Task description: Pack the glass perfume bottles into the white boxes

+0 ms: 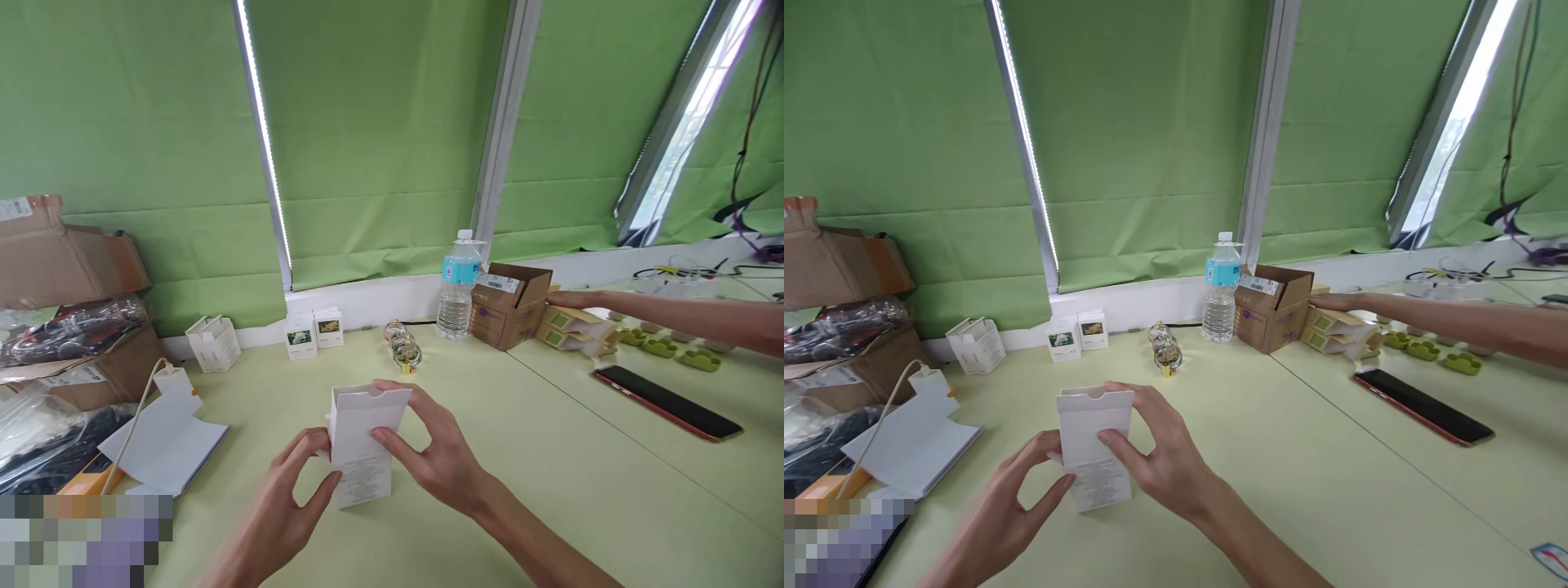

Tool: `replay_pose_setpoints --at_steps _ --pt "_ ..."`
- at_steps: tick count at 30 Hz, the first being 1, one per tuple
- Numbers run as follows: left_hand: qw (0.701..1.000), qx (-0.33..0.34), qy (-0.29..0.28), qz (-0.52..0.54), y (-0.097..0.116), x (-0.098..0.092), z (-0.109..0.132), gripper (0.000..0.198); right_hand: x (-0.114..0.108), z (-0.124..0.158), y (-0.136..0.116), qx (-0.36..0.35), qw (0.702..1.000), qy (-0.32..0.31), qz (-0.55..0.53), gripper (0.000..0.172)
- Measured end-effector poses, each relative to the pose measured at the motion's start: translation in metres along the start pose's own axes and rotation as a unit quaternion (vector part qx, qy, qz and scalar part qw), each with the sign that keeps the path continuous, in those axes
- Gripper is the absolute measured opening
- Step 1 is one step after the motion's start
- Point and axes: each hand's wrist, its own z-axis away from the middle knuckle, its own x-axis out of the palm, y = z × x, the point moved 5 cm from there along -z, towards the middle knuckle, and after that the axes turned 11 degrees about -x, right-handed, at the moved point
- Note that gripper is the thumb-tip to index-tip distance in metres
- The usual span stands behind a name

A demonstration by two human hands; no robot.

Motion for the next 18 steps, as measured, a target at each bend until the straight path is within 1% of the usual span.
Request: replay_pose_setpoints --at_steps 3,5,8,10,12,14,16,18 --pt "1.0 -0.015 0.006 -0.001 -0.002 0.002 -0.001 0.022 -0.003 -0.003 -0.005 -0.026 1.0 0.016 0.0 0.045" --pt "0.999 -0.031 0.008 0.005 -0.004 0.003 -0.001 0.025 -0.003 -0.005 -0.009 -0.042 0.999 0.019 -0.006 0.04" --pt "0.999 -0.043 0.006 0.024 -0.008 0.005 -0.001 0.028 0.001 -0.006 -0.013 -0.063 0.998 -0.012 0.001 0.033" --pt "0.998 -0.048 0.0 0.038 -0.01 0.006 0.0 0.03 0.002 -0.006 -0.013 -0.069 0.997 -0.021 0.014 0.04" --pt "0.997 -0.059 -0.008 0.046 -0.013 0.007 0.001 0.031 0.001 -0.006 -0.014 -0.077 0.997 -0.01 0.026 0.049" --pt "0.996 -0.069 -0.016 0.05 -0.015 0.009 0.002 0.031 0.0 -0.006 -0.014 -0.093 0.995 -0.004 0.038 0.05" --pt "0.995 -0.074 -0.022 0.055 -0.016 0.01 0.002 0.031 0.001 -0.006 -0.015 -0.114 0.992 -0.012 0.05 0.046" --pt "0.995 -0.08 -0.024 0.061 -0.017 0.011 0.003 0.033 0.001 -0.005 -0.015 -0.129 0.989 -0.017 0.066 0.047"
